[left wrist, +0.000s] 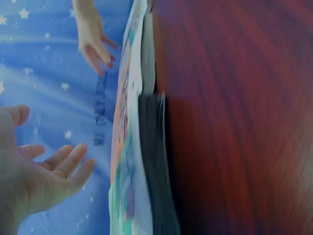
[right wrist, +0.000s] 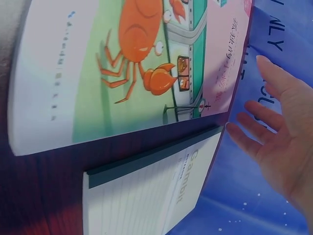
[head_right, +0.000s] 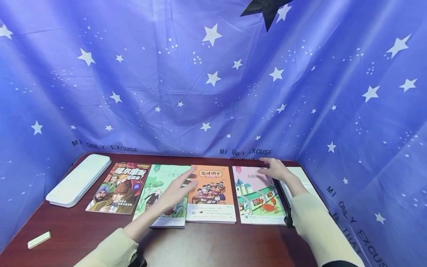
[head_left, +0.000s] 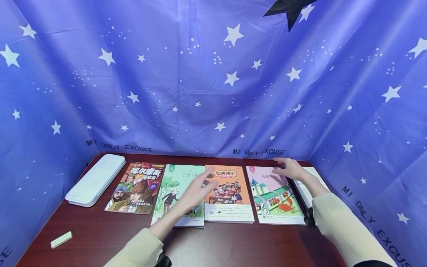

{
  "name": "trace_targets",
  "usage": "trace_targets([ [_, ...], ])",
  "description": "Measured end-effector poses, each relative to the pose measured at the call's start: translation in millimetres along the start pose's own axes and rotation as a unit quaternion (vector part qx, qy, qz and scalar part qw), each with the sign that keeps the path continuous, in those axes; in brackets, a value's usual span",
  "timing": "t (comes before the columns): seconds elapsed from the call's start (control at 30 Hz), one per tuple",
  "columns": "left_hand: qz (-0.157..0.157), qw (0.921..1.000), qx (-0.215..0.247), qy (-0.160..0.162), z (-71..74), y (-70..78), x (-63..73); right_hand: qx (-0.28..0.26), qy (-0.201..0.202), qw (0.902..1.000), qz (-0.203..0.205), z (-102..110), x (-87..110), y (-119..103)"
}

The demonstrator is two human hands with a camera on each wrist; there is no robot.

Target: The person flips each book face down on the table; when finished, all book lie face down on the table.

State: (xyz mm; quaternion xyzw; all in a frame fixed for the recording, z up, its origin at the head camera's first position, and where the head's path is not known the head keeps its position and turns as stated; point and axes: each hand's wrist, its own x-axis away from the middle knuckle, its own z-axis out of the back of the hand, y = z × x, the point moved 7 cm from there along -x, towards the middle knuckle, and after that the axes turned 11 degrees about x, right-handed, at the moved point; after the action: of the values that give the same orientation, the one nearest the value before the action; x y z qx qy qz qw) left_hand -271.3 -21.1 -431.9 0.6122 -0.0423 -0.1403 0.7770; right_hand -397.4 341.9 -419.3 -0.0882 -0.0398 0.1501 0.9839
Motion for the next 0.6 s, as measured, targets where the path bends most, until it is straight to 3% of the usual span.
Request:
trace_targets([
  [0.17, 0.009, 0.9988, 0.028, -0.038, -30.6, 1.5, 7.9, 0.005, -0.008, 0.9999, -0.004, -2, -2.8, 4],
  [0.4, 0.009, 0.9962, 0.052, -0.069, -61.5, 7.5, 23.5, -0.004, -0.026, 0.9996, -0.004, -6, -6.3, -2],
  [0.5, 0.026, 0.9917, 0.092, -0.086, -74.8, 9.7, 31.3, 0.000, -0.032, 0.9994, -0.013, -9, -7.8, -2],
  [0.6, 0.054, 0.9820, 0.152, -0.098, -89.4, 11.8, 39.5, 0.007, -0.038, 0.9990, -0.021, -11, -9.3, -1],
])
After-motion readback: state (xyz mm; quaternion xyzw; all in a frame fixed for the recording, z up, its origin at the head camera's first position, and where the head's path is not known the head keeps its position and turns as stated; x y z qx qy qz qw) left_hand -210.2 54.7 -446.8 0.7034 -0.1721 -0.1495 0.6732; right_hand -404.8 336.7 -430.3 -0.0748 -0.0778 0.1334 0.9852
